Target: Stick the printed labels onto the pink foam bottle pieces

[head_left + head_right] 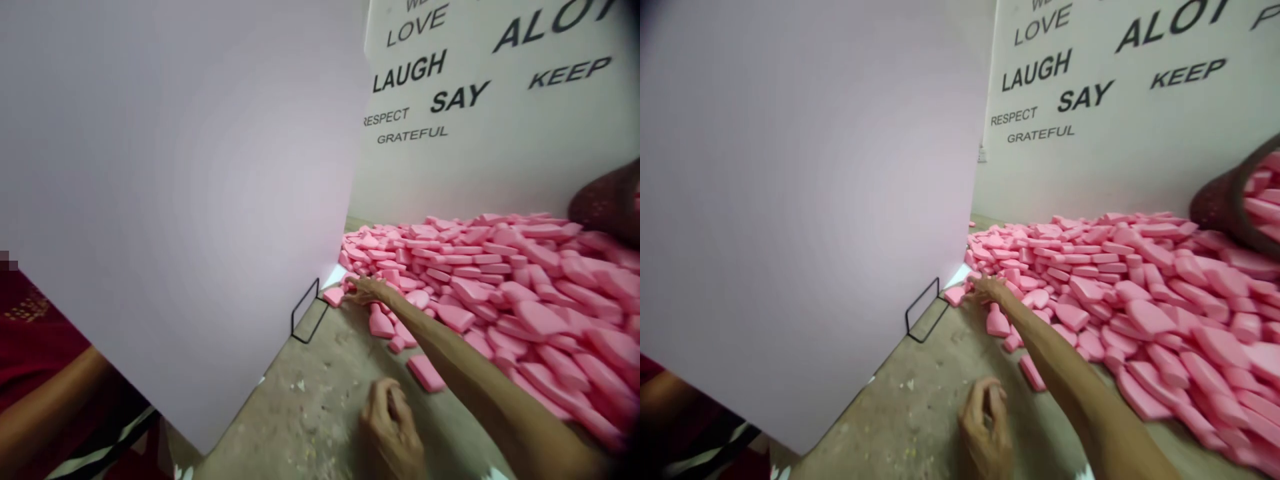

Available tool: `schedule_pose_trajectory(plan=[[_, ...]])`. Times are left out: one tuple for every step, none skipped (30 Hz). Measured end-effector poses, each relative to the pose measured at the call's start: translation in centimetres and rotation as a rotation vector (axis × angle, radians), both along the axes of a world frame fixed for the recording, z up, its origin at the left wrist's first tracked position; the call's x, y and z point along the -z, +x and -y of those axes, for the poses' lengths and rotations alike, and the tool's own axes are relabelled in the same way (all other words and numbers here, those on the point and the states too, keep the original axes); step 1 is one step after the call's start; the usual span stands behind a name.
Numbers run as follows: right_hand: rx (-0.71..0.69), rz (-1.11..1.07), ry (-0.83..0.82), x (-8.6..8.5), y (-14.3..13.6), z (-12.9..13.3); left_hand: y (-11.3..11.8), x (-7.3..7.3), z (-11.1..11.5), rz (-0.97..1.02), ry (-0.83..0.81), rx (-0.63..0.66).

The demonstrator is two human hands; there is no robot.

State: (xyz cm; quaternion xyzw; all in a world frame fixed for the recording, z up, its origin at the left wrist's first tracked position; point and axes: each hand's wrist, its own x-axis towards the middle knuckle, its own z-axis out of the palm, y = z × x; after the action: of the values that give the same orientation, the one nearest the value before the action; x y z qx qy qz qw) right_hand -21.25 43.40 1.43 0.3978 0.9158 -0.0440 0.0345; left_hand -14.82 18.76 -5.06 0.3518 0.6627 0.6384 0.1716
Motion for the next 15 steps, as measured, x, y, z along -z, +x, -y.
schedule_pose_trajectory(plan=[[-0.032,0.019,-0.032,0.1,1.6,1.3,-0.4,-0.4,0.2,0.009,0.002,0.004],[-0.066,0.032,-0.058,0.1,3.4,2.7,-0.8,-0.8,0.4,0.021,-0.001,-0.023],[-0.098,0.036,-0.079,0.2,5.2,4.4,-1.1,-1.0,0.5,0.024,-0.005,-0.042],[-0.125,0.037,-0.092,0.1,7.1,6.1,-1.3,-1.2,0.6,0.016,-0.003,-0.062],[-0.152,0.02,-0.097,-0.1,9.1,7.8,-1.4,-1.3,0.7,0.0,0.004,-0.075],[-0.172,-0.021,-0.091,-0.4,11.2,9.5,-1.4,-1.4,0.7,-0.021,0.014,-0.076],[-0.181,-0.086,-0.073,-0.7,13.5,11.2,-1.4,-1.5,0.8,-0.043,0.022,-0.075],[-0.172,-0.182,-0.044,-1.0,15.9,12.8,-1.4,-1.6,0.8,-0.061,0.024,-0.076],[-0.131,-0.278,-0.013,-1.2,18.5,14.3,-1.4,-1.7,0.8,-0.076,0.015,-0.076],[-0.063,-0.361,0.014,-1.2,21.3,16.0,-1.5,-1.8,0.9,-0.088,-0.001,-0.077],[0.02,-0.409,0.024,-1.0,24.1,17.7,-1.5,-2.0,0.9,-0.102,-0.022,-0.078],[0.103,-0.431,0.026,-0.6,26.9,19.6,-1.6,-2.1,1.0,-0.12,-0.045,-0.075],[0.169,-0.439,0.023,0.1,29.7,21.7,-1.6,-2.2,1.1,-0.143,-0.07,-0.065],[0.226,-0.446,0.022,0.8,32.2,23.9,-1.6,-2.4,1.2,-0.168,-0.099,-0.05],[0.27,-0.431,0.002,1.6,34.4,26.2,-1.5,-2.5,1.4,-0.196,-0.13,-0.03]])
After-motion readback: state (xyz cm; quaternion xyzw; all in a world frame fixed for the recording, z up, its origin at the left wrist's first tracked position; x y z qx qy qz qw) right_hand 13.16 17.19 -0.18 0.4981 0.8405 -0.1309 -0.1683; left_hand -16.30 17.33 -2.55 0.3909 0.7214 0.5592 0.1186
